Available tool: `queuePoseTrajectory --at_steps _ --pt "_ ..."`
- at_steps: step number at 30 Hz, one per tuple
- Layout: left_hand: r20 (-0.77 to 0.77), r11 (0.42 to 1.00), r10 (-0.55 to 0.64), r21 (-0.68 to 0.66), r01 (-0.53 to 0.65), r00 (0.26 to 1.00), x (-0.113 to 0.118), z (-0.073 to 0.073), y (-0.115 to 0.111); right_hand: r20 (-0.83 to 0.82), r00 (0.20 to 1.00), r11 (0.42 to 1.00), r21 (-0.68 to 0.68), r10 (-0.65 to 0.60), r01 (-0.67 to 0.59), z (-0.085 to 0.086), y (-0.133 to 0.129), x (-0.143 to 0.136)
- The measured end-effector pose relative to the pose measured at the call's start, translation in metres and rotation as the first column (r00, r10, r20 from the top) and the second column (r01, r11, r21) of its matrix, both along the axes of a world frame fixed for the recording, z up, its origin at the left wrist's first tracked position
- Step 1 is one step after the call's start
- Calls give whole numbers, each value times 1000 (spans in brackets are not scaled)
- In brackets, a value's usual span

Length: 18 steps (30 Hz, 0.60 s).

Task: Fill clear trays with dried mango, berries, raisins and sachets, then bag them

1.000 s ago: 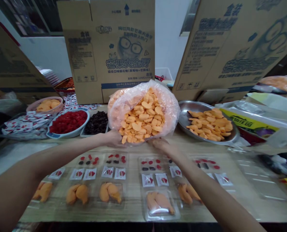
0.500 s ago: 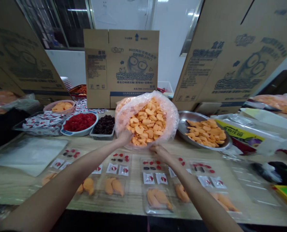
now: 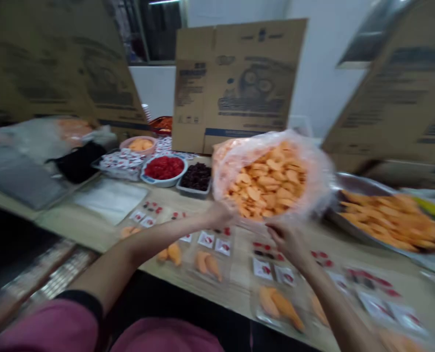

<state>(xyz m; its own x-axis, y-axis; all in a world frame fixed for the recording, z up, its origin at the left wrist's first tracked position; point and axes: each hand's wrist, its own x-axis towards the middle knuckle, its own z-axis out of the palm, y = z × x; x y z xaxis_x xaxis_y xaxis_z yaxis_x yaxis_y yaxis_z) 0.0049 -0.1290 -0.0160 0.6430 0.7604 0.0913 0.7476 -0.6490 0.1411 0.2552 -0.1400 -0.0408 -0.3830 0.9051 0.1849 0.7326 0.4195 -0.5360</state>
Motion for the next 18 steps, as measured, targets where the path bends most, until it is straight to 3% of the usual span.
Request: queuePoseTrajectory --at_steps 2,4,9,11,14,16,18 --pt "38 994 -71 86 67 997 -13 -7 -21 -80 997 999 31 -10 12 -1 -8 -15" --pt "83 990 -53 132 42 995 -31 -15 -47 -99 995 1000 25 13 -11 -5 -19 -38" --pt "112 951 268 126 -281 957 -109 -28 -117 -146 972 978 121 186 -169 -23 -48 -113" --pt "70 877 463 106 -468 884 -148 -32 -137 -142 956 958 166 256 -232 -33 -53 -141" --pt "-21 709 704 80 -700 710 -197 -43 -155 -70 949 943 155 308 -295 -47 -54 -177" --pt "-73 644 765 56 -763 640 -213 -54 -162 5 945 939 109 327 -326 -55 -55 -199" --pt "-88 635 771 35 -772 631 -214 -64 -167 88 943 942 77 321 -328 -61 -58 -220"
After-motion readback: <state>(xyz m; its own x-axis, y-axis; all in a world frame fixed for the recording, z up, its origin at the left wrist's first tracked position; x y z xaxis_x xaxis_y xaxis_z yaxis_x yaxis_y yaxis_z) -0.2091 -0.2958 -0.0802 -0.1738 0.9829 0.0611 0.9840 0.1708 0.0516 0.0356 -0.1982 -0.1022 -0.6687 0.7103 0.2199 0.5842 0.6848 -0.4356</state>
